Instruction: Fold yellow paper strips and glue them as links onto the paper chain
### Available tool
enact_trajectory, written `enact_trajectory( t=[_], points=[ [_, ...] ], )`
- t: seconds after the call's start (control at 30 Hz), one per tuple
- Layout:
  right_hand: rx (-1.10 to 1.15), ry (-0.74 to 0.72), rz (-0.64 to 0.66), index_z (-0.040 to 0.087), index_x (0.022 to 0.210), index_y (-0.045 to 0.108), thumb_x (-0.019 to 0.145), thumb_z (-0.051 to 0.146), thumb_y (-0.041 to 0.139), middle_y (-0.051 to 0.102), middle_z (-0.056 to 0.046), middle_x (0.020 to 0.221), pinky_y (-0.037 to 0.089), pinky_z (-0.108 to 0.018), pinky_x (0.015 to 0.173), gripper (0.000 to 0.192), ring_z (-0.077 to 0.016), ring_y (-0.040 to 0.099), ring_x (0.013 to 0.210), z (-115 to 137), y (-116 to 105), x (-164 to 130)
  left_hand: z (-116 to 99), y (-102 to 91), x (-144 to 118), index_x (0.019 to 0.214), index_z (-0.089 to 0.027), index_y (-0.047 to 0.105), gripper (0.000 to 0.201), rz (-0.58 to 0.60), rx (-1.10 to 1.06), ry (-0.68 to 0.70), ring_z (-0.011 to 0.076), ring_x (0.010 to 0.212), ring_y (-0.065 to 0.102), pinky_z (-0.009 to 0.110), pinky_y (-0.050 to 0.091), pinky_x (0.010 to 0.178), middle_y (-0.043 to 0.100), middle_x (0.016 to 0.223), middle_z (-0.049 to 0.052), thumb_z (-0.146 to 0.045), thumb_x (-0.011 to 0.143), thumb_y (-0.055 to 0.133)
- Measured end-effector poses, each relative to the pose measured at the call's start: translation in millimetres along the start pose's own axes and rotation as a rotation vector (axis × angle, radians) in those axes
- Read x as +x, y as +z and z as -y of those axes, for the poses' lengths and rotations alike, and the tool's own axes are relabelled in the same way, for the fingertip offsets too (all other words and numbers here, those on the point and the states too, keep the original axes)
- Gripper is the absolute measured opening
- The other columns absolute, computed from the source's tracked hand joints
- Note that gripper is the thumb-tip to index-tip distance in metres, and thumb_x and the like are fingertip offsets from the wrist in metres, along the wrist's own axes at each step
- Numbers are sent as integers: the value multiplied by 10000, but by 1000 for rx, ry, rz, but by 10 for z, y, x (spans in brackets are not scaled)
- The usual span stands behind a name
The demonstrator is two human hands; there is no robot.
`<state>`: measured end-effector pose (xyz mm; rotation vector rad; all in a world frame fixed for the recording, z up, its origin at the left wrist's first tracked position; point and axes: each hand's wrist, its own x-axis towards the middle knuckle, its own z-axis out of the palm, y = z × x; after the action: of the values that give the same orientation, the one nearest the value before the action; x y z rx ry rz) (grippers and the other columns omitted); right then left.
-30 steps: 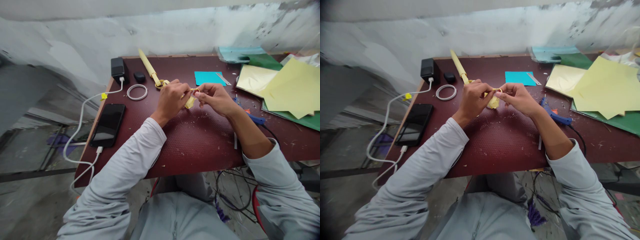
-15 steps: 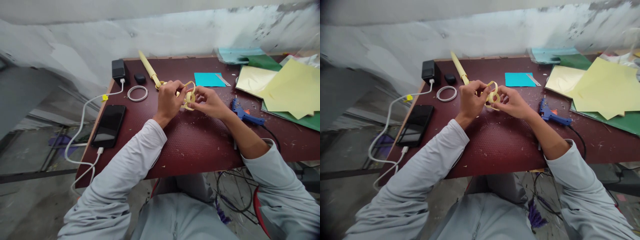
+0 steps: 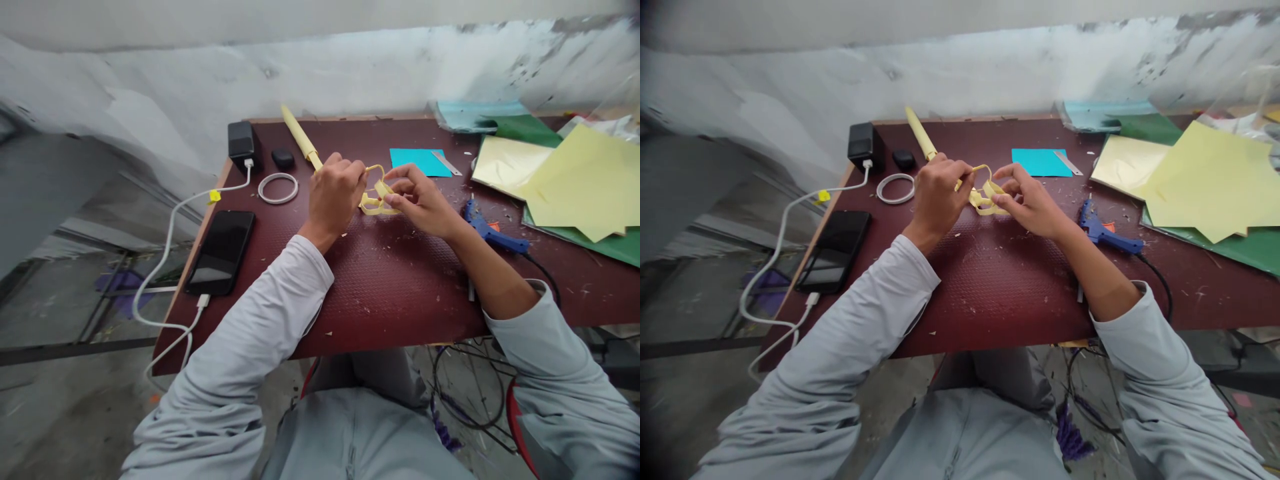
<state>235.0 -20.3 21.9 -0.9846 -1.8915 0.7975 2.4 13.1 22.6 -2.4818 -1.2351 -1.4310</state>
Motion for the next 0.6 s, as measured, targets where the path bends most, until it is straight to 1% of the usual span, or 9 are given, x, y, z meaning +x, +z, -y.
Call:
enact_trajectory(
  t=[0.03, 0.1, 0.2, 0.27, 0.37, 0.43, 0.5, 0.53, 0.6],
  points=[
    [9, -3, -4, 311, 1271, 642, 990, 543, 793, 645, 20, 865, 452, -316, 652, 394, -172, 537, 718, -5, -9, 1, 13, 3, 0, 910, -238, 694, 428, -12, 5, 9, 267, 959, 651, 434, 526, 936, 678, 803, 71, -514, 1160, 484],
    [-1, -18, 7, 290, 1132, 657, 1016, 593, 754, 642, 14, 857, 455, -318, 676, 339, -171, 545, 731, 3, -28, 3, 31, 11, -3, 920, -240, 696, 431, -35, 20, 23, 259, 938, 650, 422, 531, 916, 678, 796, 67, -520, 1162, 476],
    [-49, -34, 54, 244, 936, 665, 1064, 623, 674, 632, 0, 836, 441, -326, 699, 400, -167, 535, 744, 41, -49, -1, 40, 23, -10, 923, -237, 691, 413, -52, 52, 33, 250, 909, 650, 410, 531, 879, 684, 795, 65, -498, 1164, 482],
    [-65, -29, 75, 233, 892, 664, 1076, 624, 653, 613, 4, 808, 416, -324, 682, 433, -161, 506, 730, 65, -49, -6, 31, 26, -13, 917, -235, 687, 403, -50, 61, 33, 246, 901, 648, 403, 529, 867, 688, 795, 64, -487, 1163, 491],
    [-52, -7, 46, 236, 899, 661, 1053, 633, 685, 616, 9, 815, 403, -314, 645, 426, -151, 490, 711, 74, -31, -6, -12, 16, -12, 897, -230, 685, 402, -14, 50, 30, 246, 914, 648, 404, 527, 882, 697, 808, 66, -479, 1159, 510],
    [-17, 6, -24, 250, 968, 659, 1013, 635, 746, 670, 0, 888, 439, -311, 647, 397, -156, 556, 742, 60, -18, 1, -59, 5, -11, 883, -223, 685, 397, 25, 38, 24, 251, 934, 654, 414, 524, 904, 704, 825, 71, -465, 1156, 527],
    [20, 6, -103, 270, 1052, 646, 971, 624, 808, 716, -15, 988, 486, -312, 673, 398, -173, 638, 819, 38, -12, 12, -108, -2, -12, 872, -218, 686, 390, 59, 25, 13, 258, 956, 663, 425, 519, 920, 712, 843, 77, -448, 1153, 542],
    [34, 4, -127, 279, 1080, 640, 958, 617, 829, 726, -19, 1019, 503, -315, 687, 406, -182, 666, 857, 28, -11, 16, -131, -2, -12, 869, -216, 686, 387, 75, 18, 9, 262, 967, 667, 429, 517, 923, 717, 852, 79, -442, 1151, 550],
    [52, 0, -139, 294, 1105, 639, 940, 618, 850, 728, -19, 1015, 526, -324, 706, 420, -196, 691, 894, 17, -10, 22, -165, 6, -16, 869, -215, 690, 381, 99, 6, 9, 268, 987, 673, 432, 513, 923, 728, 868, 84, -438, 1148, 560]
  ],
)
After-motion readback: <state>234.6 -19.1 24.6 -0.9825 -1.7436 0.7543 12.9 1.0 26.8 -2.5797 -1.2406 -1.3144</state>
